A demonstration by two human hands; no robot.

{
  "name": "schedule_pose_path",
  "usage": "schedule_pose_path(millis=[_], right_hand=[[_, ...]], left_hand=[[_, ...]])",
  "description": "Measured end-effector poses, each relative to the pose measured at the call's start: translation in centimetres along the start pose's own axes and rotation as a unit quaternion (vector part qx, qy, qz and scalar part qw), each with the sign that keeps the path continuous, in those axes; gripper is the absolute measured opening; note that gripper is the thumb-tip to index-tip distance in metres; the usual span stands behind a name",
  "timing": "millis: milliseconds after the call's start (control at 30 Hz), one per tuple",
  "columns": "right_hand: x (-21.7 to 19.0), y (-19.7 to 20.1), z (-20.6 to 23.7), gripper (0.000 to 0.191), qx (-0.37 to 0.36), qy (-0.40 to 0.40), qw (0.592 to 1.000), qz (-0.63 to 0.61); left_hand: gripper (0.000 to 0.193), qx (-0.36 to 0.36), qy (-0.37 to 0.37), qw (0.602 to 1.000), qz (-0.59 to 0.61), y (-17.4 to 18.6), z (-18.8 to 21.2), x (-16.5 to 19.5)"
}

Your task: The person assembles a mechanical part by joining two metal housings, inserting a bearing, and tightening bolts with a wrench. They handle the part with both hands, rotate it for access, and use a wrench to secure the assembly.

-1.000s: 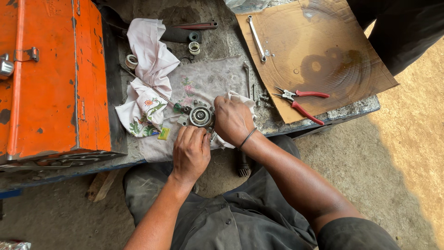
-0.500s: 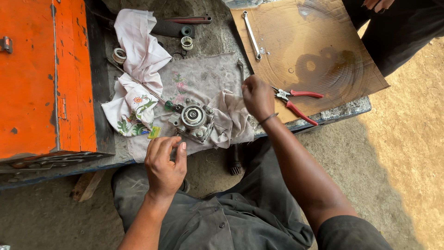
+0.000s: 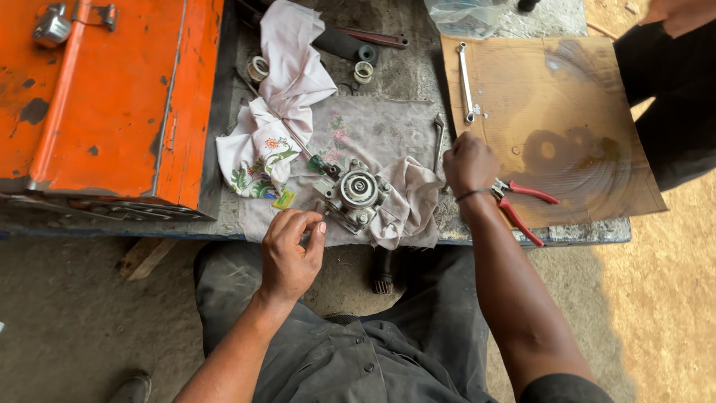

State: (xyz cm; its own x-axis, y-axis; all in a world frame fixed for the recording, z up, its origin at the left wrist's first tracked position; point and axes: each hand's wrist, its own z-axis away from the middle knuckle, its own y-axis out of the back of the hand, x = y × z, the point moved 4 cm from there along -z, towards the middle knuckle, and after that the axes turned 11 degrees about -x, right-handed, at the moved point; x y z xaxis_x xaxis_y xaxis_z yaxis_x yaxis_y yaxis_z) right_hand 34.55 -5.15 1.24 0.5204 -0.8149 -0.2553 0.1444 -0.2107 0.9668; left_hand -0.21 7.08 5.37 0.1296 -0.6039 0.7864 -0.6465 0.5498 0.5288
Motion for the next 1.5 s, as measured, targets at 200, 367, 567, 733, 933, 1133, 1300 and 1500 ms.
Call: schedule_pose_path(millis=[200,367,567,733,933,1133,1300,1500], right_hand=[[-6.0,6.5,4.0,0.023,-0.004,0.229,0.879,-0.419],[-14.6,6.8,10.0,0.017,-0.066,0.363,0.878,-0.306],[-19.3,6.3,12.8,0.015,-0.018,0.454,0.868,-0.199],[-18.7,6.3,12.6,0.012,-0.028,0.439,0.884,-0.16],[-18.3,6.0,12.5,0.012,0.014,0.415,0.897,-0.154],[-19.0,5.6,12.4,0.01,-0.003,0.424,0.89,-0.168],[-19.4,5.4,12.9,0.011,-0.042,0.471,0.875,-0.099],[-18.9,4.4,13.3,0.025,-0.054,0.477,0.87,-0.115]], left_hand=[[0.021,0.023,0.02,0.999,-0.01,-0.6,-0.5,-0.8],[0.045,0.035,-0.028,0.998,-0.045,-1.5,-1.1,-0.3],[0.049,0.006,-0.012,1.0,-0.009,-1.8,-1.3,-1.0],[0.048,-0.009,-0.005,1.0,0.0,-1.9,-1.5,-1.3],[0.048,0.002,0.003,1.0,0.023,-1.8,-1.4,-1.2],[0.048,0.009,-0.017,1.0,0.025,-1.4,-1.1,-0.9],[0.051,0.004,-0.016,1.0,0.021,-1.3,-1.2,-0.9],[0.049,0.007,0.002,0.999,0.037,-1.4,-1.2,-1.5]])
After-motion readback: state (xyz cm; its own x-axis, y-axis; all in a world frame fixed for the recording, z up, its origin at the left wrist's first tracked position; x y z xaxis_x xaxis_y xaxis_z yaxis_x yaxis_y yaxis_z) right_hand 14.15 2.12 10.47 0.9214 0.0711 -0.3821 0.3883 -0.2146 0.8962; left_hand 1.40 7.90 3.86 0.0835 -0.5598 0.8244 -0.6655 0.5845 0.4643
